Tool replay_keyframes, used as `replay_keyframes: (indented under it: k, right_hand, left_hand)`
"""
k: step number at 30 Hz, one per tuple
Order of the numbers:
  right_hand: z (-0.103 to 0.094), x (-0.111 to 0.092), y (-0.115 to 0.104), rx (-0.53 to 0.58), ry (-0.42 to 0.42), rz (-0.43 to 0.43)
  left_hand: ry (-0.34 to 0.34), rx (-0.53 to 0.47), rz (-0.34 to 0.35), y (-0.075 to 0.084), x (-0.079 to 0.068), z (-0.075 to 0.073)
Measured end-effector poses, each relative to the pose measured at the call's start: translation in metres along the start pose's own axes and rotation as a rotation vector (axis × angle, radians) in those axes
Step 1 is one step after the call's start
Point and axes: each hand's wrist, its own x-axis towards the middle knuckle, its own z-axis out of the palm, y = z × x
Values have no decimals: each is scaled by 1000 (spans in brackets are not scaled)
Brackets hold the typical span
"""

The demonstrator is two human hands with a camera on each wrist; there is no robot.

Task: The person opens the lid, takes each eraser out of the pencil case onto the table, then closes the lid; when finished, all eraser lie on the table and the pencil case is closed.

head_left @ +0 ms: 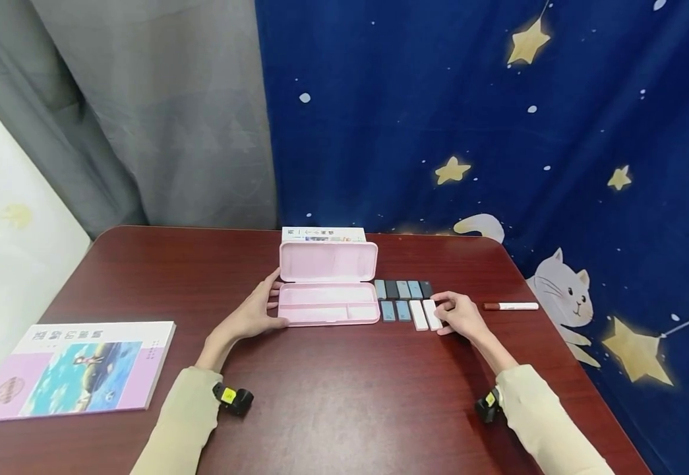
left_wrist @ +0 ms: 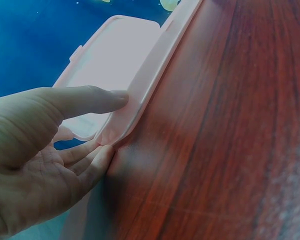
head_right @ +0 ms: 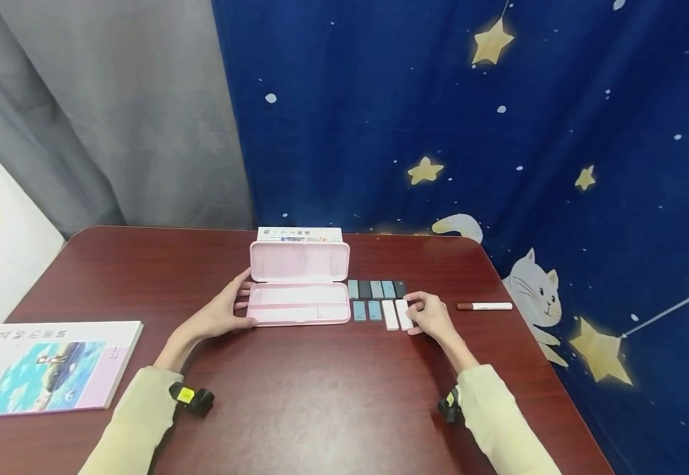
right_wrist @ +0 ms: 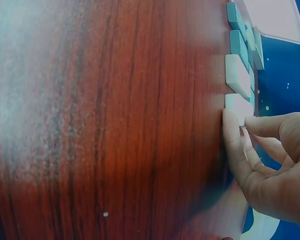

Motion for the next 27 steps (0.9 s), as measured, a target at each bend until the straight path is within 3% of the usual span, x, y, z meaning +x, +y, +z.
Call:
replay_keyframes:
  k: [16,27]
  right_hand:
    - [2,-1,4,-79,32,-60]
    - [4,-6,-9,-207,218,-164]
  left_hand:
    - [1,3,8,0,-1,1]
    - [-39,-23,-33,5,-1,-2]
